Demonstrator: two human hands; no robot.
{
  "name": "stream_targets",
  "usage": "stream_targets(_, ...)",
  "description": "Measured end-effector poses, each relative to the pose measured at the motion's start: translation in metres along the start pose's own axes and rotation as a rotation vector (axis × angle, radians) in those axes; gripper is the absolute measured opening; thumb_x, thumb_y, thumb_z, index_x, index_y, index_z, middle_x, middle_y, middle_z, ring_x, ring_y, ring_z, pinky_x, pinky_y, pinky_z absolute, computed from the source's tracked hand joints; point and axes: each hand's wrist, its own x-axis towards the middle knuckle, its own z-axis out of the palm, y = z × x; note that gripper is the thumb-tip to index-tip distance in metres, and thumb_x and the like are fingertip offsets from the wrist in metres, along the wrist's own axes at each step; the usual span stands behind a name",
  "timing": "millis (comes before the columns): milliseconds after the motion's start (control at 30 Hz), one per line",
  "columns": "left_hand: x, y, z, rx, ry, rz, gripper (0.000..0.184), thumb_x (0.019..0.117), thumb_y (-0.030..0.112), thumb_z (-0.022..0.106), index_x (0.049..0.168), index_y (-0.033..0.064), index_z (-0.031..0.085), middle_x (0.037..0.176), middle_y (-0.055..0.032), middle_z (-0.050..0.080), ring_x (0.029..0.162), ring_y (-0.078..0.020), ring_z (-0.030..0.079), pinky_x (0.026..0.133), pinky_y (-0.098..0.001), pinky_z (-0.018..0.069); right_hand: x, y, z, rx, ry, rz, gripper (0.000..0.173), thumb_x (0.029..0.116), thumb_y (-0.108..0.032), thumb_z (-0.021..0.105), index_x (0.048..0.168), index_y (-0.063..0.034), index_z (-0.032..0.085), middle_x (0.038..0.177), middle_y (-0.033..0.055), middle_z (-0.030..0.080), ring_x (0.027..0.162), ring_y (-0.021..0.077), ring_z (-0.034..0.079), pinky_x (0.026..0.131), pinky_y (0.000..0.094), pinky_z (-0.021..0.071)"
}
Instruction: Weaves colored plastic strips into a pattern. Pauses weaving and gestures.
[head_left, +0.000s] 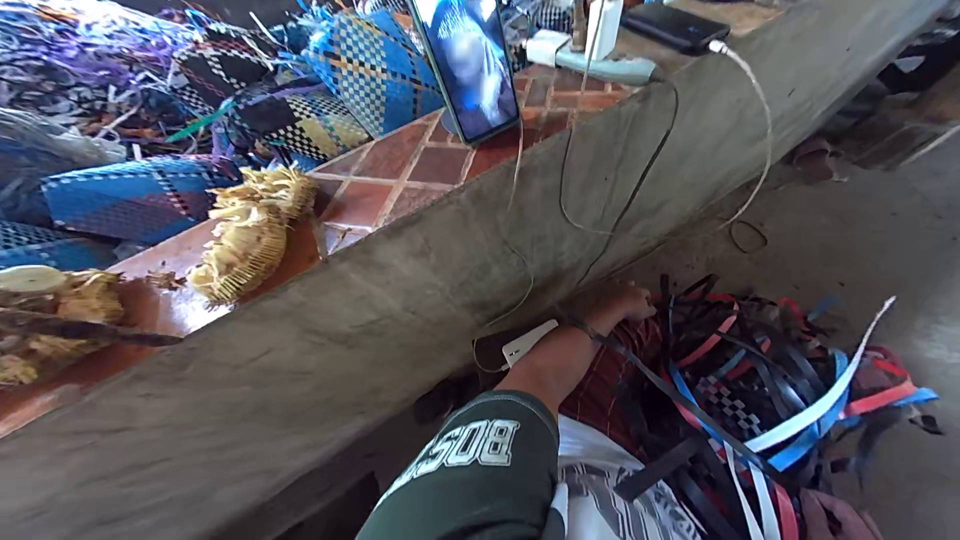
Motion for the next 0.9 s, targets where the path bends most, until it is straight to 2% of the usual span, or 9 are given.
stream_targets(100,0.003,-0.003,0.007,-0.001,-0.001,0.003,0.054,0.1038,0.050,0.051,0.145,0.0168,0.058,0.151,-0.0205,0.051,0.137,-0.0405,0.051,0.106,-0.0639,0.0449,-0.001,-0.002,0.002,0.010,0.014,-0.013,0.033,0.1034,-0.016,0.052,0.111,0.0100,0.071,0.118,0.0321,0.065,0.120,0.0412,0.059,0.107,0.0467,0.0436)
stream_targets(200,0.004,-0.002,0.005,-0.028,0.022,0.007,0.052,0.1032,0.048,0.054,0.142,0.0138,0.061,0.149,-0.0212,0.053,0.139,-0.0413,0.049,0.108,-0.0646,0.0428,0.000,-0.007,0.000,0.015,0.009,0.012,0.035,0.1046,-0.018,0.051,0.116,0.0095,0.070,0.122,0.0313,0.065,0.123,0.0398,0.059,0.109,0.0461,0.0440)
stream_targets(300,0.003,0.000,0.000,-0.001,0.006,0.009,0.050,0.1040,0.047,0.052,0.141,0.0130,0.061,0.149,-0.0202,0.053,0.139,-0.0397,0.049,0.110,-0.0628,0.0416,0.000,-0.008,-0.001,0.019,-0.005,0.040,0.035,0.1047,-0.020,0.051,0.117,0.0075,0.070,0.126,0.0297,0.064,0.125,0.0378,0.058,0.110,0.0455,0.0438)
stream_targets(367,-0.002,0.003,-0.003,-0.018,-0.012,-0.008,0.050,0.1045,0.045,0.052,0.142,0.0125,0.060,0.151,-0.0190,0.051,0.140,-0.0381,0.048,0.113,-0.0619,0.0386,0.000,-0.003,0.002,0.052,0.008,0.021,0.034,0.1045,-0.018,0.052,0.115,0.0087,0.069,0.125,0.0317,0.063,0.124,0.0419,0.058,0.109,0.0494,0.0436)
stream_targets(467,-0.014,0.002,-0.006,-0.060,0.010,-0.027,0.047,0.1051,0.042,0.054,0.143,0.0146,0.061,0.153,-0.0166,0.051,0.141,-0.0367,0.049,0.112,-0.0620,0.0414,-0.003,0.011,0.015,0.121,0.091,-0.042,0.028,0.1022,-0.012,0.056,0.108,0.0113,0.070,0.117,0.0361,0.063,0.116,0.0502,0.059,0.103,0.0606,0.0446)
stream_targets(567,-0.011,0.003,-0.003,-0.051,0.039,-0.021,0.046,0.1047,0.045,0.055,0.141,0.0177,0.062,0.151,-0.0151,0.053,0.142,-0.0358,0.048,0.112,-0.0623,0.0402,-0.004,0.012,0.018,0.158,0.182,-0.091,0.022,0.0991,-0.009,0.060,0.102,0.0101,0.071,0.111,0.0353,0.064,0.110,0.0529,0.060,0.096,0.0670,0.0463)
stream_targets(800,0.001,-0.002,0.004,0.031,0.013,-0.039,0.048,0.1046,0.049,0.050,0.143,0.0214,0.061,0.151,-0.0155,0.052,0.142,-0.0357,0.048,0.114,-0.0598,0.0392,-0.006,0.004,0.020,0.162,0.205,-0.052,0.016,0.0984,-0.005,0.062,0.099,0.0069,0.073,0.108,0.0312,0.066,0.105,0.0494,0.064,0.092,0.0652,0.0495)
stream_targets(900,0.002,0.000,0.003,0.045,0.019,-0.047,0.049,0.1044,0.050,0.049,0.142,0.0218,0.061,0.150,-0.0152,0.053,0.140,-0.0359,0.049,0.111,-0.0606,0.0420,-0.007,0.007,0.021,0.177,0.201,-0.042,0.017,0.0984,-0.006,0.062,0.099,0.0073,0.073,0.108,0.0315,0.066,0.105,0.0484,0.063,0.093,0.0637,0.0495)
